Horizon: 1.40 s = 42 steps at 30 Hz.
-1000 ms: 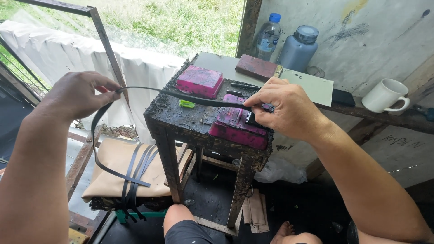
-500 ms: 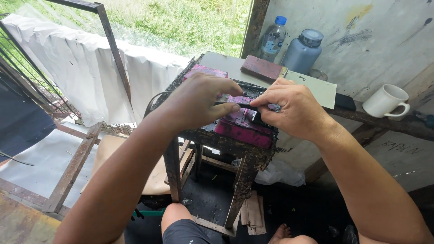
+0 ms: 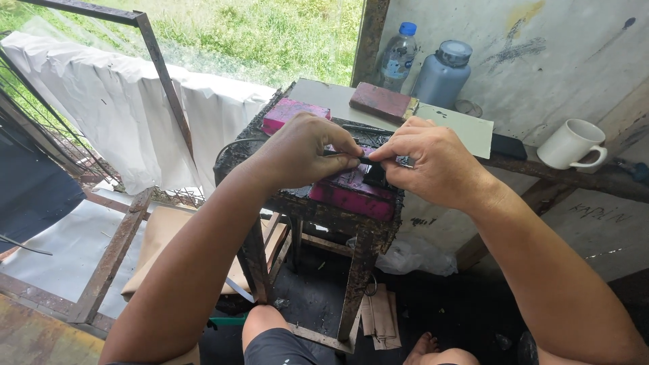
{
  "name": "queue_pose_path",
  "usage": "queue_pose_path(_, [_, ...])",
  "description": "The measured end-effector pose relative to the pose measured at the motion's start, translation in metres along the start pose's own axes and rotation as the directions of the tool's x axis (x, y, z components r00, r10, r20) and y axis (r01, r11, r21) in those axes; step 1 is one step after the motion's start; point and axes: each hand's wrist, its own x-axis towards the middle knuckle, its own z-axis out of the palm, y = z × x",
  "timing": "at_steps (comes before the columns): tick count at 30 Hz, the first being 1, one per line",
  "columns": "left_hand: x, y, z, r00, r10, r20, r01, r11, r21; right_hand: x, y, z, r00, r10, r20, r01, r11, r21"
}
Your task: Applying edge dye to leather straps using a small applicator machine and hanging them on a line with clips to dry.
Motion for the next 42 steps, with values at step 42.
queue_pose_path(42, [0.006,-0.005,-0.001,0.994,-0.078,0.074,0.064,0.982,0.178,-0.123,0.042,-0.064,0.953,-0.210,-0.217,0.159,0.959,-0.234])
